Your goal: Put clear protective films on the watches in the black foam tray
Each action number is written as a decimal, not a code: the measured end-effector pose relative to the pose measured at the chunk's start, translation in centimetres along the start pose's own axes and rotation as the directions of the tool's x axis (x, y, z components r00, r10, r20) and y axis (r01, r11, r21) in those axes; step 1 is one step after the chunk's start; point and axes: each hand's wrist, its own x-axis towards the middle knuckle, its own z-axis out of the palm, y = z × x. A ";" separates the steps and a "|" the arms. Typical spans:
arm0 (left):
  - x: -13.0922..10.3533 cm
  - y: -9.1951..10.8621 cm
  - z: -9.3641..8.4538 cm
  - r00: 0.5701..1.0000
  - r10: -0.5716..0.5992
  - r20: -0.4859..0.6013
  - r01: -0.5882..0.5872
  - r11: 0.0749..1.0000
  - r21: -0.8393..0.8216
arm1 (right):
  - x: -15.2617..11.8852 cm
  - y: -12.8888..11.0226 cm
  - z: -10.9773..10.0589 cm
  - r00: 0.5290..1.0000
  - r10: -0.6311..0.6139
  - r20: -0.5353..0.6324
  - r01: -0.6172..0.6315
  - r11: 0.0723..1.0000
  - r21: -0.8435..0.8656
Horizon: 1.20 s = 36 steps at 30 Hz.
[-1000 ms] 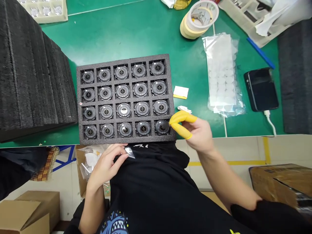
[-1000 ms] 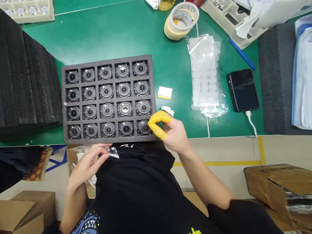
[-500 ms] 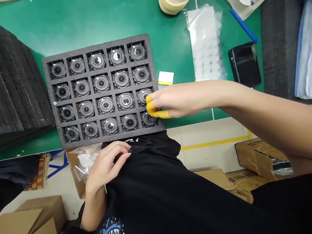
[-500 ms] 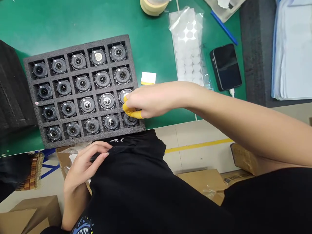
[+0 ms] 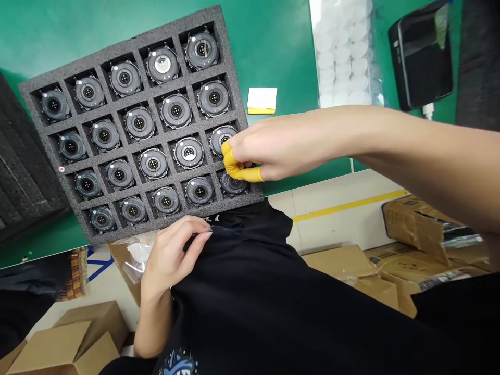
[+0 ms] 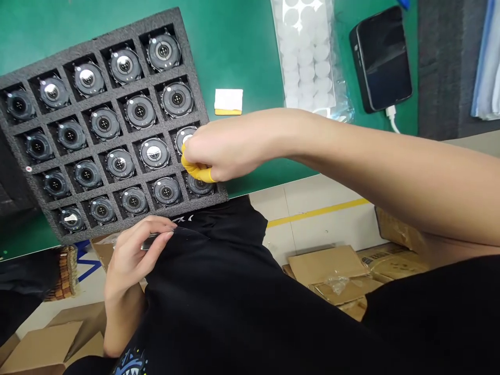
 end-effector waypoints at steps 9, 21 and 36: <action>0.1 0.0 -0.1 1.000 -0.015 0.002 0.015 1.000 0.002 | -0.4 -0.1 0.3 1.000 0.019 -0.015 -0.019 1.000 -0.007; 0.1 0.1 -0.2 0.999 -0.039 -0.005 0.039 0.999 -0.003 | -0.9 0.1 1.2 0.994 -0.021 -0.107 0.017 0.999 -0.036; 0.2 0.2 -0.4 0.999 -0.042 0.013 0.042 0.999 0.008 | -1.0 -0.3 1.4 0.987 -0.025 -0.159 0.027 1.000 0.007</action>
